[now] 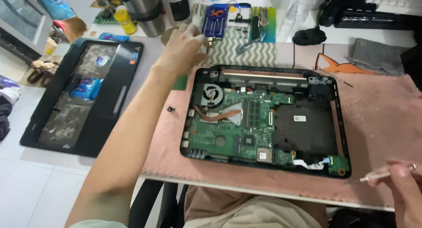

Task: The person disassembles a laptop by removing screws and detaching internal components. They use a screwdriver to loosen screws and carefully disconnect ribbon cables and other parts from the motherboard.

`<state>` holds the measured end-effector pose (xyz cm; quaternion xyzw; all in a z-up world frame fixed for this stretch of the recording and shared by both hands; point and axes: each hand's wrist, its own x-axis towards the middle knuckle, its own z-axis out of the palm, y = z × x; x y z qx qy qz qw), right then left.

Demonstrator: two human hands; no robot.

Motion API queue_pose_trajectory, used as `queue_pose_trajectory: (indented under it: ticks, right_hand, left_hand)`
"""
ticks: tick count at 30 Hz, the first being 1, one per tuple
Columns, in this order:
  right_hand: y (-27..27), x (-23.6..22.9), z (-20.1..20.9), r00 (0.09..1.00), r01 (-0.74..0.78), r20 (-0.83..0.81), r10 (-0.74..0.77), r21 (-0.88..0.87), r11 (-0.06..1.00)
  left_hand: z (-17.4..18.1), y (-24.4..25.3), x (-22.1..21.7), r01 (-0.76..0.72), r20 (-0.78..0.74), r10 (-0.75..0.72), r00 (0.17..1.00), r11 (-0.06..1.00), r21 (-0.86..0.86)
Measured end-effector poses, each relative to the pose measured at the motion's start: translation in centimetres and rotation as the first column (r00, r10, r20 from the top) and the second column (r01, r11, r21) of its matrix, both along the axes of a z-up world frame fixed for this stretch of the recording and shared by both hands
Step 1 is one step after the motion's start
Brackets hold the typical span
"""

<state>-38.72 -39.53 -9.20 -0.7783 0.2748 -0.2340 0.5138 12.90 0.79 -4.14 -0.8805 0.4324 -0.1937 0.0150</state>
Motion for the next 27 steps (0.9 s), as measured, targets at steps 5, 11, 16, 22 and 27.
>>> queue_pose_trajectory:
  ticks: [5,11,16,22,27]
  right_hand:
    - [-4.7,-4.7,-6.4,0.993,-0.045,0.111,0.03,0.133,0.99]
    - [-16.2,-1.1,-19.5,0.76,-0.648,0.233,0.606,0.347,0.679]
    - [2.8,0.2,2.5,0.999,-0.054,0.009,0.053,0.143,0.988]
    - [6.8,3.4,9.9,0.993,0.106,0.041,-0.11,0.097,0.99]
    - [7.1,5.4,11.2,1.0,0.029,-0.006,-0.031,-0.161,0.986]
  left_hand:
    - [-2.6,-1.3,1.9,0.034,0.095,-0.032,0.995,0.999,-0.023]
    - [-3.0,-1.6,2.1,0.114,0.105,-0.108,0.989,0.992,-0.051]
    - [-1.0,-1.1,0.8,0.213,0.032,-0.211,0.977,0.972,-0.101]
    - [3.6,-0.6,-4.2,0.218,-0.045,-0.228,0.973,0.962,-0.163]
    - [8.0,-3.6,-15.1,0.313,-0.179,-0.38,0.908,0.896,-0.315]
